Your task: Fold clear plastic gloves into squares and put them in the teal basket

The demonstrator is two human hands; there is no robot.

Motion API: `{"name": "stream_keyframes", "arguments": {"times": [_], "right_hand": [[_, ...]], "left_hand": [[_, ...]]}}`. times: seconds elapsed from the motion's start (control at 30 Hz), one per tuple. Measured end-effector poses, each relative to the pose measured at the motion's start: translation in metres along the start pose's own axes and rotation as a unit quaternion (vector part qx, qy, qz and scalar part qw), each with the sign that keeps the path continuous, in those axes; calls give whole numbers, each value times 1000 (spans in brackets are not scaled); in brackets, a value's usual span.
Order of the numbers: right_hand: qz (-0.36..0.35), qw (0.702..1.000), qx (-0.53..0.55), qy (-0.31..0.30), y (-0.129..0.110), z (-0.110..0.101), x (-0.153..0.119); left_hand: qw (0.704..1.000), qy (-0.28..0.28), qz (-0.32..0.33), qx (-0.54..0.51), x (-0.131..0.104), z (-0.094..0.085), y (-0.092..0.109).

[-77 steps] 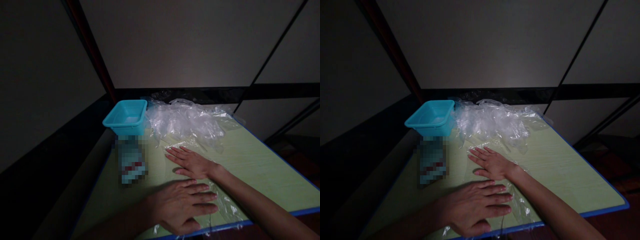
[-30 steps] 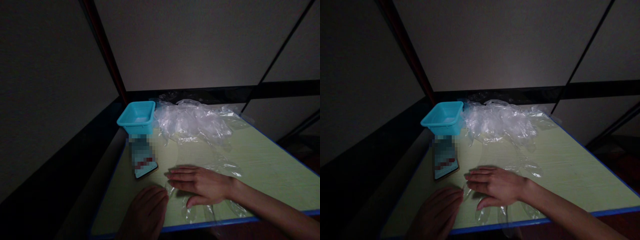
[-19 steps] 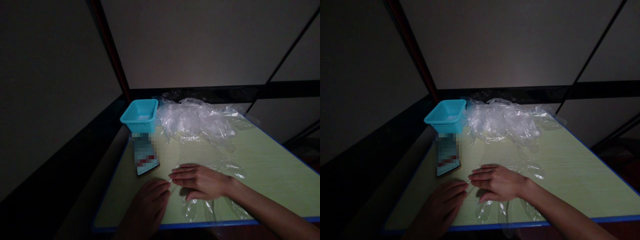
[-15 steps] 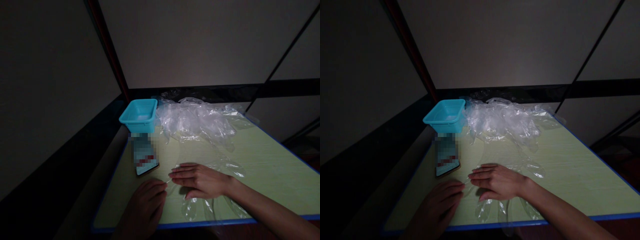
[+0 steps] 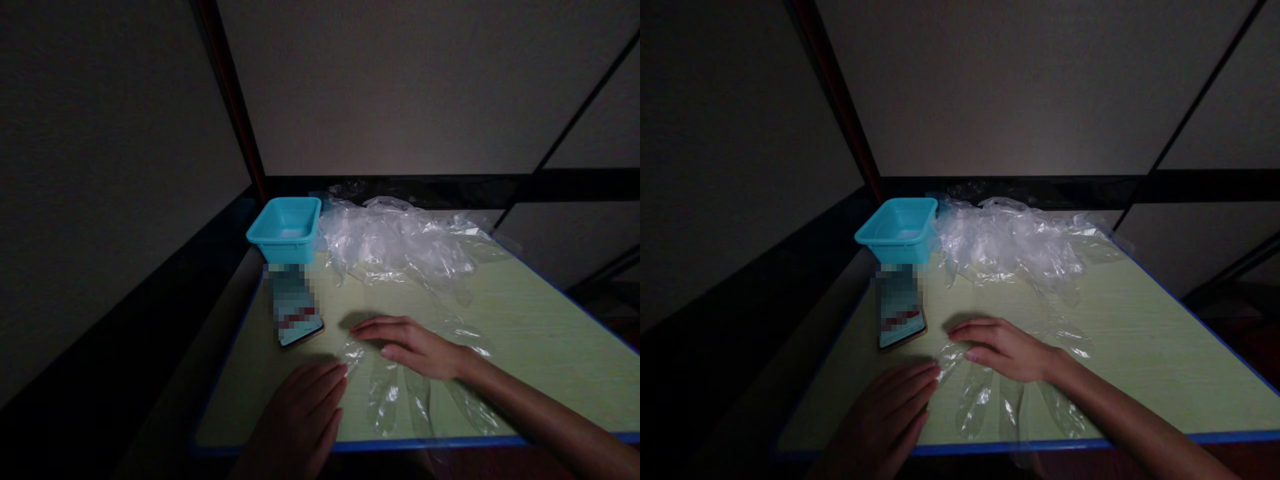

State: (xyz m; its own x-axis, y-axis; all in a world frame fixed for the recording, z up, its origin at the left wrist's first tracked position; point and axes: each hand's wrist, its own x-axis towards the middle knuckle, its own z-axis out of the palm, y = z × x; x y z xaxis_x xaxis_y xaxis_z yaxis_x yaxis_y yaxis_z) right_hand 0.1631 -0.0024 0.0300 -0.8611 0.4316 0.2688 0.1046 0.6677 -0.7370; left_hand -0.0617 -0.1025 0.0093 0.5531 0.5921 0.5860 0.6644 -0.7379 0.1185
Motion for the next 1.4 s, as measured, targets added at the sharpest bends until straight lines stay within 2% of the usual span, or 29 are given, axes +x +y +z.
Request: {"name": "stream_keyframes", "arguments": {"times": [0.1, 0.2, 0.6, 0.77, 1.0, 1.17, 1.27, 1.4], "right_hand": [[110, 987, 110, 42, 2, 3, 8], [179, 961, 210, 35, 7, 9, 19], [266, 905, 302, -139, 8, 32, 63], [301, 887, 310, -165, 21, 25, 66], [330, 889, 291, -127, 47, -16, 62], [349, 895, 275, -41, 71, -44, 53], [356, 893, 276, 3, 79, -52, 48], [362, 889, 279, 28, 82, -53, 47]], "left_hand": [[1000, -13, -5, -17, 2, 0, 1], [999, -18, -13, -31, 5, -1, 3], [998, -16, -24, -51, 4, -3, 2], [998, -28, -29, -58, 4, -4, 0], [996, -17, -39, -78, 3, -3, 0], [996, -23, -32, -83, 2, -2, -2], [997, -20, -19, -74, 1, -2, -4], [998, -12, -12, -58, 0, -3, -5]]}}
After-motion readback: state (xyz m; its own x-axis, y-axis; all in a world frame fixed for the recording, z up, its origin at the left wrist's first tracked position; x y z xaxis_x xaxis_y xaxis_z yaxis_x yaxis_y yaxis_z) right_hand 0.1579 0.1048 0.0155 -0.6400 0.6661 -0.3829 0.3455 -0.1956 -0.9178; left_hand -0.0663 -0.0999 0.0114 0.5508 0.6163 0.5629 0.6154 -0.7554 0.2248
